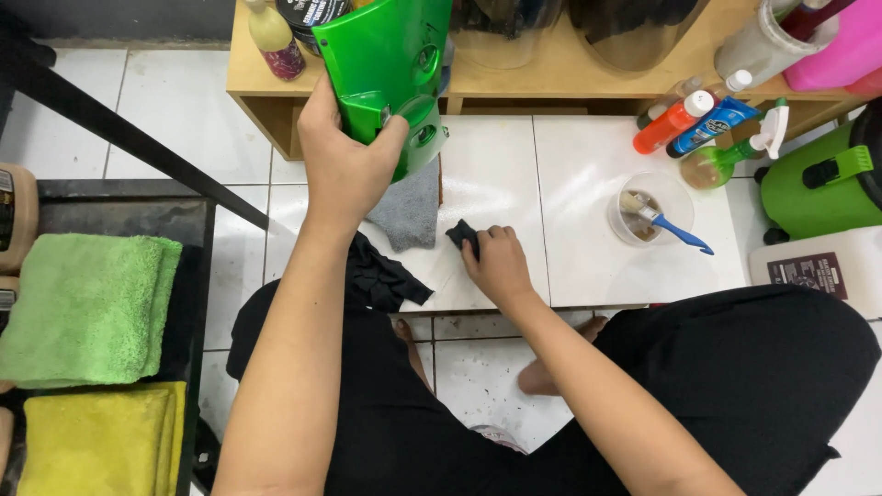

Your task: The person cleans a green motorcycle part using a black cloth and a brush. They wipe the surface of the part and then apply a substance from a container using the brush.

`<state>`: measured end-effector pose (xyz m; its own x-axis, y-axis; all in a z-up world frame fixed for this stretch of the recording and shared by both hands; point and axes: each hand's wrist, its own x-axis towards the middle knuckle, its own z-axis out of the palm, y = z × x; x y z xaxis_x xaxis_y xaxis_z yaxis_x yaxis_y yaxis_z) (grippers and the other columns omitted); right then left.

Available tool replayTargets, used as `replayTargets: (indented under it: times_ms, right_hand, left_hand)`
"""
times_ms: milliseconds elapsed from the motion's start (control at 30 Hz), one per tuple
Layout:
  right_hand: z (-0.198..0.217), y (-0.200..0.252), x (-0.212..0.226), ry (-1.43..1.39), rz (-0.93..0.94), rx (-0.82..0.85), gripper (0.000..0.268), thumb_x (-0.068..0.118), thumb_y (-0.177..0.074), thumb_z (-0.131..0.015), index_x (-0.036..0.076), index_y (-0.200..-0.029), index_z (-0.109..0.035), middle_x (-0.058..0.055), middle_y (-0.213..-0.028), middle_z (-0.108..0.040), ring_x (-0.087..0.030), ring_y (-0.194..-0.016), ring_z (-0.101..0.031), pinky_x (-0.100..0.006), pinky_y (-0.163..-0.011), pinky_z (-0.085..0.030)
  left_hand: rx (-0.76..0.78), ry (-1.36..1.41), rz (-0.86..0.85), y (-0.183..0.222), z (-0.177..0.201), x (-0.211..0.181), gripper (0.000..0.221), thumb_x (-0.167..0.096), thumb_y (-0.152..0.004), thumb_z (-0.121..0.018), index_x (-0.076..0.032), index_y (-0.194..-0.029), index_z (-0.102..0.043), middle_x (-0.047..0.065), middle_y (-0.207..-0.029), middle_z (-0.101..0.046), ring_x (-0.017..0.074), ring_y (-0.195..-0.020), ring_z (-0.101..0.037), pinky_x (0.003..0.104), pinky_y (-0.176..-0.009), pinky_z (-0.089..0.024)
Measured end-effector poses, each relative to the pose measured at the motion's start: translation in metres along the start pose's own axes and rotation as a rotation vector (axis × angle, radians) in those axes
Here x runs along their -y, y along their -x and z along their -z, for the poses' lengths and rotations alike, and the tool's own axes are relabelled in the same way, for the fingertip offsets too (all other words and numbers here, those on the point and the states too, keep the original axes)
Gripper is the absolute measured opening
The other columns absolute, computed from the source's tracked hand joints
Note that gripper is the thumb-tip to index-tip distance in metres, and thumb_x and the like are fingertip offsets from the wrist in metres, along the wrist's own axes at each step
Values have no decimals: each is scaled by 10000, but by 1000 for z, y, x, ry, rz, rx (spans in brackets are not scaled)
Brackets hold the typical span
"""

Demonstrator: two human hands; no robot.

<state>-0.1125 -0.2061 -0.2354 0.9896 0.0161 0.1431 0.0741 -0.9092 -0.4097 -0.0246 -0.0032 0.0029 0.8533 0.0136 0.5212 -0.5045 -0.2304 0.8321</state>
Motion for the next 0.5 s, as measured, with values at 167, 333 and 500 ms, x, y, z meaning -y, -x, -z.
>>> replayTargets:
  times_ms: [167, 333, 500]
  right_hand:
    - [-18, 28, 42, -156, 101, 69, 328, 208, -965, -663, 19, -1227, -601, -200, -1197, -523, -389, -925, -576, -483, -737, -524]
    - [-27, 50, 17, -164, 509, 37, 211, 128, -971, -687, 23, -1154, -681, -123, -1110, -654, -321, -870, -509, -438, -735, -472]
    - [-16, 20, -37, -151, 140, -72, 181, 178, -984, -674, 47, -1107, -688, -111, -1041, -679, -336, -891, -620, -460, -753, -474]
  left_hand:
    - [27, 27, 24, 0, -5, -1, 176, -59, -793, -661, -98, -897, -525, -23, -745, -436, 106, -621, -368, 272, -570, -346]
    - [45, 38, 34, 3, -4, -6, 184, -51, -797, -653, -101, -887, -501, -26, -742, -405, 106, -627, -343, 271, -573, -325]
    - [7, 65, 22, 3, 0, -1, 176, -33, -794, -648, -84, -925, -541, -19, -758, -453, 105, -627, -398, 261, -586, -372]
